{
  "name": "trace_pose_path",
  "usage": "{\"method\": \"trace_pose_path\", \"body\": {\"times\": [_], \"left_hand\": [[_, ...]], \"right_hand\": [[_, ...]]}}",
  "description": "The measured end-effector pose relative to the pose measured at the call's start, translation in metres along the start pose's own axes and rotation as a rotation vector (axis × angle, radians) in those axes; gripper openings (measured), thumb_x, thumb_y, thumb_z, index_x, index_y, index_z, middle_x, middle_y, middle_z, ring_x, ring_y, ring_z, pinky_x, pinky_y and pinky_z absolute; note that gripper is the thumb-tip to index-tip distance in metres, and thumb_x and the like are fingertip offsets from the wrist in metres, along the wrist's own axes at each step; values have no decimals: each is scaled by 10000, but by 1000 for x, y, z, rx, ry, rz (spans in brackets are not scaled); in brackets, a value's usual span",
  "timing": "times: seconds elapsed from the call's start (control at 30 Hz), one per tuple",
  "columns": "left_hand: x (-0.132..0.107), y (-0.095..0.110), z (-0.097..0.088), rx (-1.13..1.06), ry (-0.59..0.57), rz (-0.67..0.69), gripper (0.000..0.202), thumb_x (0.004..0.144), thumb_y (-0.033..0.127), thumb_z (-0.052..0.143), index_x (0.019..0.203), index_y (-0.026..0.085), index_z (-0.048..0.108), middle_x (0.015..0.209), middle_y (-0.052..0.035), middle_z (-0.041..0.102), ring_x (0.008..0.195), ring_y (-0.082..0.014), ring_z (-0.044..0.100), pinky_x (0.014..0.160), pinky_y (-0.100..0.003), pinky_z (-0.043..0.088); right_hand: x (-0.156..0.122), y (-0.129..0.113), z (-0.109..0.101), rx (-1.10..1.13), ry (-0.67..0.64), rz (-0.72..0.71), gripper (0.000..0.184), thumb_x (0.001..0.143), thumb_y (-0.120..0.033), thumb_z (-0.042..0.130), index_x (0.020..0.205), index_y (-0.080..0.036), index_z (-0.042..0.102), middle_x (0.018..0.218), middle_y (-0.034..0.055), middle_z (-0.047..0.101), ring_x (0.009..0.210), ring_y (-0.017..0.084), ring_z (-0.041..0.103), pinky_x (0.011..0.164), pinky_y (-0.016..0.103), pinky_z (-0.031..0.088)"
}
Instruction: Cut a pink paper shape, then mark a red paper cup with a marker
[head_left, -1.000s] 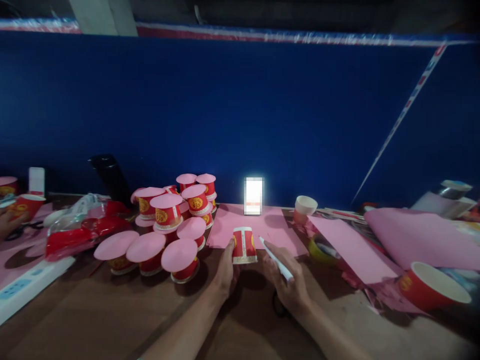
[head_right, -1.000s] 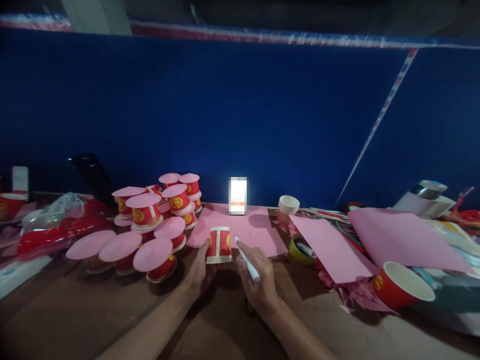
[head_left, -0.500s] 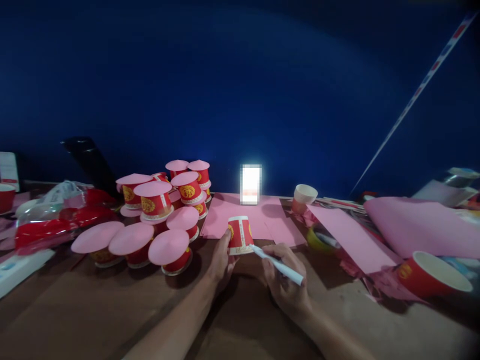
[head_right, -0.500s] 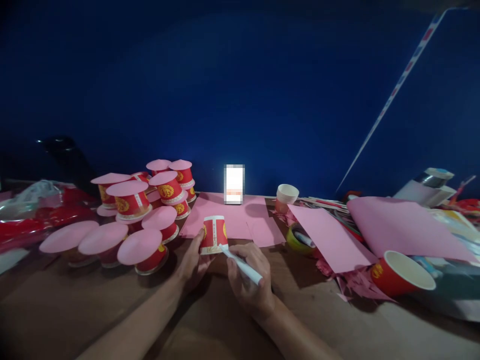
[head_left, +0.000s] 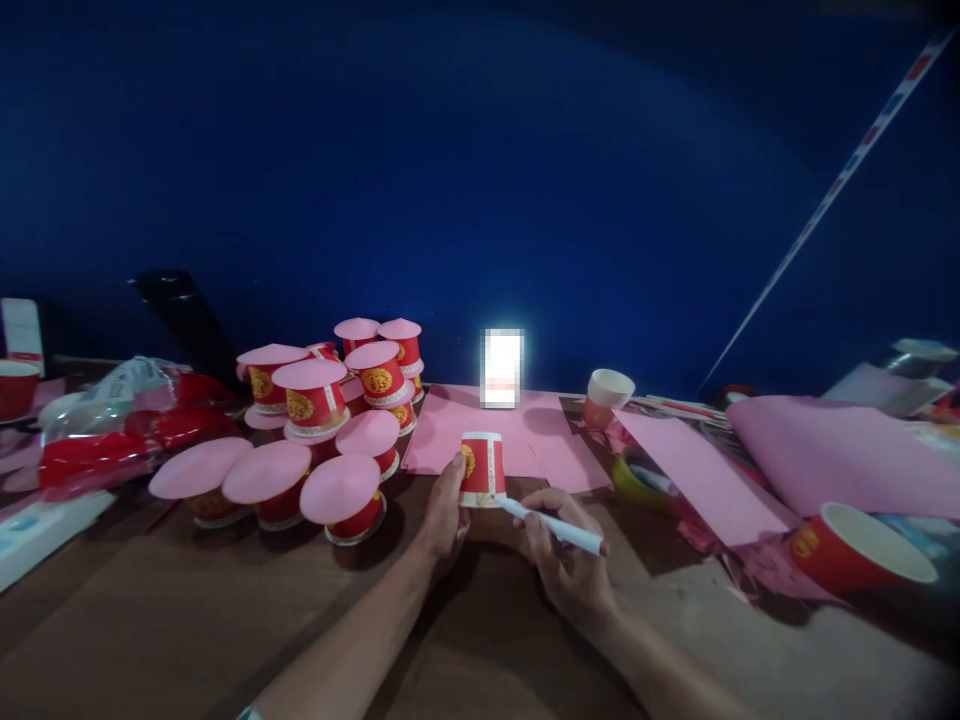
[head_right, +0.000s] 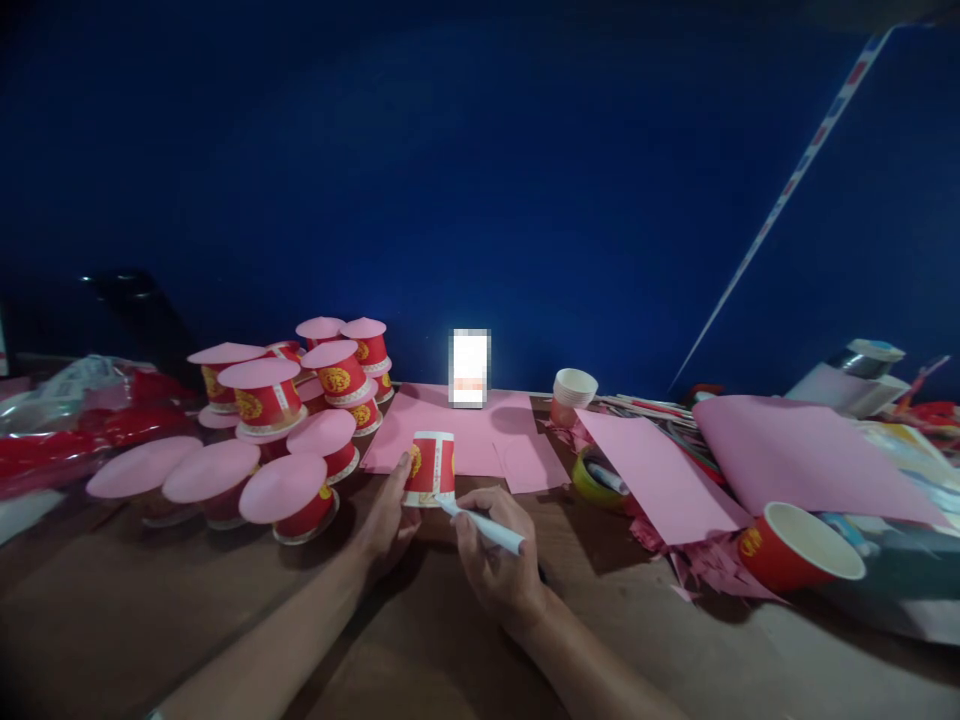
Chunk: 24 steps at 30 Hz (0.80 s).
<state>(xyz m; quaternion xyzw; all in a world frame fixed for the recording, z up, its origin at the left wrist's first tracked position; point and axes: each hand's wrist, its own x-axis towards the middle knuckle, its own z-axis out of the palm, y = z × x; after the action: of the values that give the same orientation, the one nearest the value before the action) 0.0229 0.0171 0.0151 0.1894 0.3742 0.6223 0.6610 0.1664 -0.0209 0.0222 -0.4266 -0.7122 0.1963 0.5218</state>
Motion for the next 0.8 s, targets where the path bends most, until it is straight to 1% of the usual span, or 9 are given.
{"method": "trace_pose_path", "body": {"times": [0.07, 0.17, 0.37, 0.43, 0.5, 0.57, 0.63, 0.7, 0.8], "left_hand": [[-1, 2, 3, -19, -1, -11, 243, 682, 368, 672, 746, 155, 575, 649, 30, 607, 560, -82, 559, 536, -168, 418], [-2, 2, 4, -8, 37, -9, 232, 681, 358, 671, 712, 159, 556, 593, 44, 585, 474, -64, 511, 467, -162, 381], [1, 1, 0, 117, 10, -1, 310, 690, 426, 646, 628, 168, 487, 430, 83, 439, 322, -30, 326, 330, -157, 201], [1, 0, -2, 151, 9, -5, 336, 694, 453, 632, 616, 172, 466, 410, 89, 406, 308, -28, 297, 317, -161, 141], [2, 0, -2, 155, -11, -9, 340, 697, 463, 625, 621, 174, 463, 410, 90, 403, 305, -31, 296, 318, -164, 127], [1, 0, -1, 124, -18, -7, 326, 693, 451, 634, 633, 174, 474, 425, 86, 433, 313, -37, 318, 328, -167, 170], [1, -1, 0, 81, -15, 3, 301, 685, 434, 649, 663, 169, 507, 475, 66, 508, 352, -55, 392, 365, -177, 261], [0, 0, 2, 39, -16, 14, 289, 684, 429, 652, 730, 160, 557, 562, 37, 585, 439, -85, 495, 450, -196, 359], [-1, -1, 1, -5, -91, 27, 325, 704, 436, 631, 842, 143, 603, 697, -5, 649, 621, -133, 599, 627, -235, 440]], "right_hand": [[0, 2, 1, -4, -10, -3, 85, 819, -210, 512, 869, -166, 563, 736, 46, 637, 666, 158, 613, 601, 253, 493], [0, 4, 1, 7, -19, -17, 99, 822, -216, 513, 889, -165, 565, 771, 55, 642, 692, 163, 614, 607, 254, 495], [1, 2, 3, 28, -52, -16, 101, 824, -206, 519, 899, -165, 573, 755, 35, 645, 635, 132, 613, 592, 219, 492], [1, 2, 4, 32, -50, -6, 101, 825, -213, 520, 893, -165, 576, 757, 38, 650, 647, 137, 619, 589, 217, 493], [0, 3, 4, 48, -54, 3, 106, 833, -220, 512, 899, -165, 573, 757, 41, 651, 650, 141, 621, 582, 218, 496], [0, 3, 4, 62, -54, -3, 106, 840, -222, 506, 902, -165, 570, 748, 41, 649, 631, 139, 618, 578, 222, 502], [1, 2, 4, 59, -30, -40, 110, 842, -218, 507, 909, -166, 577, 767, 47, 652, 650, 145, 627, 602, 233, 513], [2, 0, 4, 56, 20, -97, 130, 848, -211, 506, 937, -173, 591, 808, 53, 662, 707, 158, 643, 651, 250, 524], [5, -1, 6, 28, 117, -132, 176, 870, -197, 476, 996, -189, 598, 861, 51, 677, 765, 164, 655, 711, 268, 531]]}}
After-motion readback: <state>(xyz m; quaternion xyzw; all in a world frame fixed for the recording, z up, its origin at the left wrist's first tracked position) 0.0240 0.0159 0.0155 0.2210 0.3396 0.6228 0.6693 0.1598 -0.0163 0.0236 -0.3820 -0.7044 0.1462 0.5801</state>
